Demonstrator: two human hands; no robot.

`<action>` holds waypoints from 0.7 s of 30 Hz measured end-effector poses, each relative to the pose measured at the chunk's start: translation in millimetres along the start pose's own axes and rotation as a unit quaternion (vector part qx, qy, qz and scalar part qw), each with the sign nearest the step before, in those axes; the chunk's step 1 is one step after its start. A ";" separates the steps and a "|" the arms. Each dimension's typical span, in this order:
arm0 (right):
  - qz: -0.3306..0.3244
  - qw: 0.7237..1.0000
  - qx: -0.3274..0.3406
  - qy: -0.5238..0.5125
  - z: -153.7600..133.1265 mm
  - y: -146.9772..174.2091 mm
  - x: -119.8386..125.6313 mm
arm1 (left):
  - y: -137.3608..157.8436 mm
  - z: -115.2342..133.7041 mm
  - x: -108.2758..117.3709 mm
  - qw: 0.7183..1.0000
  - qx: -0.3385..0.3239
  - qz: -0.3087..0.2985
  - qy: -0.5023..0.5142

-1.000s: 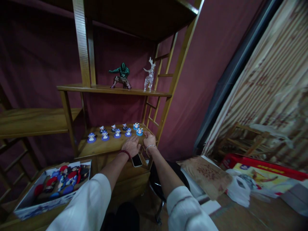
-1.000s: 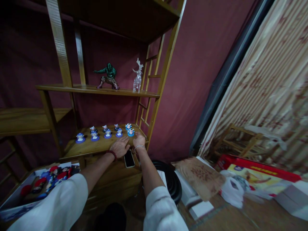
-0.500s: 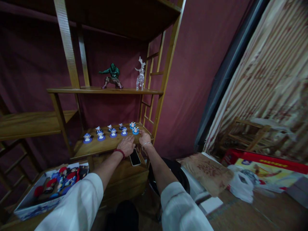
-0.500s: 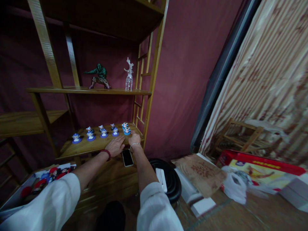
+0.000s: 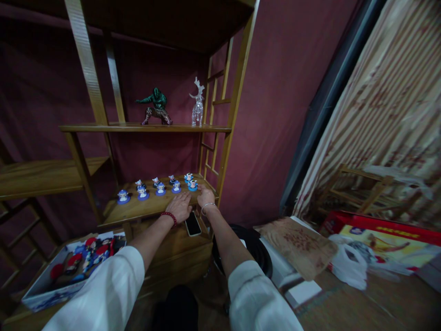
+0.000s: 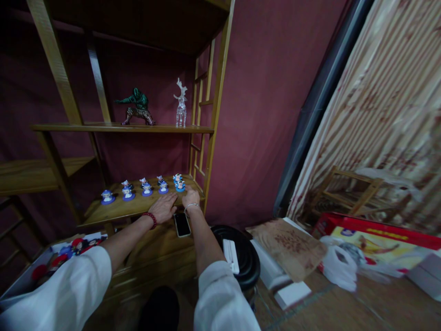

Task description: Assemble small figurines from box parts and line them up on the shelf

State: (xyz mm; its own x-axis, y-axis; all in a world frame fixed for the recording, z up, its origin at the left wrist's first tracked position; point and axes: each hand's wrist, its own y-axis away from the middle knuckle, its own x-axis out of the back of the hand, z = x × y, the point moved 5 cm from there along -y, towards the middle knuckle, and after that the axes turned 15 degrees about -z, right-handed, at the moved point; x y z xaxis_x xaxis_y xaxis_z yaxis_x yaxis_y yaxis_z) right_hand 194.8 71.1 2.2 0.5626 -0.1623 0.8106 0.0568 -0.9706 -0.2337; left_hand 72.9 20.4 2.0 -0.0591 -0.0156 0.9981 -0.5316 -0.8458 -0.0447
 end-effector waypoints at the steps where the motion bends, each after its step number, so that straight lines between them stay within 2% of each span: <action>1: 0.000 1.000 -0.002 -0.001 -0.2 0.2 0.2 | -0.1 -0.3 -0.2 1.000 0.001 0.000 0.001; 13: 0.024 0.999 -0.016 0.015 -8.4 12.9 -0.6 | 0.6 -1.6 -7.5 1.000 -0.014 -0.004 -0.010; 21: 0.032 1.000 0.002 0.000 -12.7 26.2 -1.3 | 16.2 4.1 -14.6 1.000 -0.022 0.016 0.001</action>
State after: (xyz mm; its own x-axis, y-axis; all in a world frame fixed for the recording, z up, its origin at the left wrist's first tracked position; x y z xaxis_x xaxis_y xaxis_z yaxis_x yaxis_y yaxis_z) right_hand 185.1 43.7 1.9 0.5650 -0.2231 0.7944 0.0242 -0.9578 -0.2863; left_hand 68.6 4.7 -13.2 -0.0787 -0.0400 0.9961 -0.5664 -0.8205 -0.0777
